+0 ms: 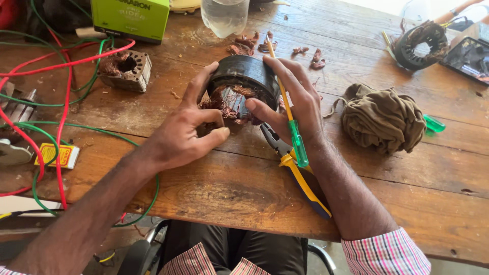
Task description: The person holds an electric motor stator on a wooden workbench and uses a screwdriver to pry burnt copper windings out of its slots, pulling out pieces of burnt wire by hand and dropping them on the table. They rotate the stator to reach different slots and continue prying out the remaining windings.
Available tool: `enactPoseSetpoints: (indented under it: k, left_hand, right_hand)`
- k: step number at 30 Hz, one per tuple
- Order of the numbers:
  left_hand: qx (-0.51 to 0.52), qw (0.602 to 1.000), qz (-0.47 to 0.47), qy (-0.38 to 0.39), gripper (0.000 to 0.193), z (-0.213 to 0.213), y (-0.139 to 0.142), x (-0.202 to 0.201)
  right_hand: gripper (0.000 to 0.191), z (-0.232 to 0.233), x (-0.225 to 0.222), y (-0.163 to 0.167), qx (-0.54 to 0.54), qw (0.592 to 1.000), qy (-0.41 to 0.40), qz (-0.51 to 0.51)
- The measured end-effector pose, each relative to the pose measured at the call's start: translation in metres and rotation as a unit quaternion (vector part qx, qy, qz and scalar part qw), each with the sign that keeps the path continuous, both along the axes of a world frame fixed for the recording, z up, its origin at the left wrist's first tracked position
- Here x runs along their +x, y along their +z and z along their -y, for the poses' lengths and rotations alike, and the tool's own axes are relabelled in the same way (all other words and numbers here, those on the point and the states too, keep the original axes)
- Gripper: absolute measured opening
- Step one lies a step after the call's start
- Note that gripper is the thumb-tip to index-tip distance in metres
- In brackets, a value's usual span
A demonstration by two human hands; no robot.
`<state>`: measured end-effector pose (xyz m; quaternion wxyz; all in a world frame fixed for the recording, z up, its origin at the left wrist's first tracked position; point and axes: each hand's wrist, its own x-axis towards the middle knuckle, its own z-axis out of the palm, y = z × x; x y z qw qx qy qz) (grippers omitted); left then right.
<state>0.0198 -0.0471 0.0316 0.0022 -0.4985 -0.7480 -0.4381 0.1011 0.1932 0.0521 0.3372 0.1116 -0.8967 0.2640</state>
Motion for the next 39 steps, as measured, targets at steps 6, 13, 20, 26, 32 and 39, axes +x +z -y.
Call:
enactPoseSetpoints:
  k: [6, 13, 20, 26, 32, 39]
  left_hand:
    - [-0.037, 0.987, -0.128, 0.095, 0.03, -0.01, 0.002, 0.023]
    - [-0.105, 0.891, -0.351, 0.268, 0.026, -0.05, -0.006, 0.023]
    - [-0.285, 0.858, -0.321, 0.283, 0.031, -0.064, 0.015, 0.026]
    - [-0.28, 0.865, -0.322, 0.264, 0.041, -0.066, 0.003, 0.025]
    - [-0.215, 0.878, -0.364, 0.227, 0.041, -0.058, -0.005, 0.024]
    - [-0.216, 0.875, -0.364, 0.233, 0.045, -0.059, -0.01, 0.019]
  right_hand:
    - [0.075, 0.004, -0.002, -0.003, -0.009, 1.0, 0.008, -0.004]
    - [0.075, 0.005, 0.0, -0.002, -0.023, 1.0, 0.018, -0.01]
    - [0.076, -0.002, 0.0, -0.009, -0.029, 0.999, 0.027, -0.024]
    - [0.076, -0.008, 0.006, -0.018, -0.046, 0.999, 0.02, -0.007]
    - [0.075, -0.009, 0.008, -0.016, -0.049, 0.998, 0.032, 0.007]
    - [0.075, -0.006, 0.008, -0.013, -0.046, 0.998, 0.03, 0.01]
